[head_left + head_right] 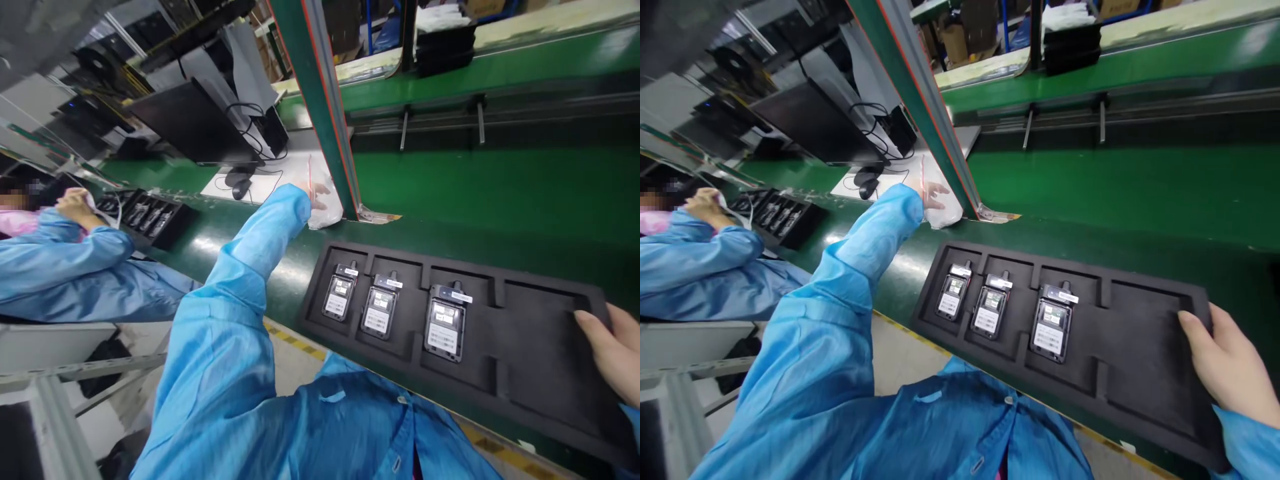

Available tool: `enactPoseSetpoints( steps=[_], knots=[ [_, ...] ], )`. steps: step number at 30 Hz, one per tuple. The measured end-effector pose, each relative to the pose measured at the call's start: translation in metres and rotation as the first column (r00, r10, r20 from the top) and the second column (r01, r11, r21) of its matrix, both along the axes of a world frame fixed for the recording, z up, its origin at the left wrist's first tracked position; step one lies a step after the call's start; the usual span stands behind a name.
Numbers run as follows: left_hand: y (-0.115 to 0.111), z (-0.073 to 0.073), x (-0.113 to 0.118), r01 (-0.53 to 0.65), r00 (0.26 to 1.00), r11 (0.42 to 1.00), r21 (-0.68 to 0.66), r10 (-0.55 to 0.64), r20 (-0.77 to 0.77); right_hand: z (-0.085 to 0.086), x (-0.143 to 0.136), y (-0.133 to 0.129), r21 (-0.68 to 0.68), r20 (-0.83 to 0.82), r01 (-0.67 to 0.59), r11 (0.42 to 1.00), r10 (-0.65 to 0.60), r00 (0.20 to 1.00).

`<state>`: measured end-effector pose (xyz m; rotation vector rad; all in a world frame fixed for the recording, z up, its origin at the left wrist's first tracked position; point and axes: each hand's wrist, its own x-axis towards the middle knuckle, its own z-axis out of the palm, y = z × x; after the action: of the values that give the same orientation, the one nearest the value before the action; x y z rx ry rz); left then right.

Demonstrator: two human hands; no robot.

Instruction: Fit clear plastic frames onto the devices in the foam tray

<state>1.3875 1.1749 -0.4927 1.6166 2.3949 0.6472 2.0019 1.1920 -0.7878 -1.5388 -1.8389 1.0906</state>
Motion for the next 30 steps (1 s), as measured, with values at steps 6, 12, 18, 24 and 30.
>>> enactPoseSetpoints(
  steps=[6,12,18,24,30],
  knots=[
    [0.012,-0.019,-0.016,-0.018,0.994,0.976,-0.218,-0.006,-0.109,0.044,-0.022,-0.009,-0.087,0.090,0.157,0.984,-0.149,0.985],
    [0.007,-0.008,-0.007,0.005,0.991,0.989,-0.149,-0.025,-0.133,0.057,-0.029,-0.017,-0.112,0.099,0.187,0.976,-0.176,0.979],
    [0.003,0.016,0.010,-0.006,0.993,1.000,0.019,0.008,-0.119,0.091,-0.046,-0.029,-0.172,0.181,0.278,0.945,-0.247,0.952],
    [0.008,0.020,0.010,-0.087,0.989,0.995,0.037,0.091,-0.116,0.099,-0.048,-0.028,-0.186,0.185,0.234,0.954,-0.200,0.962],
    [0.009,0.019,0.011,-0.113,0.992,0.993,-0.021,0.112,-0.055,0.091,-0.042,-0.022,-0.195,0.192,0.226,0.954,-0.189,0.963]
  ],
)
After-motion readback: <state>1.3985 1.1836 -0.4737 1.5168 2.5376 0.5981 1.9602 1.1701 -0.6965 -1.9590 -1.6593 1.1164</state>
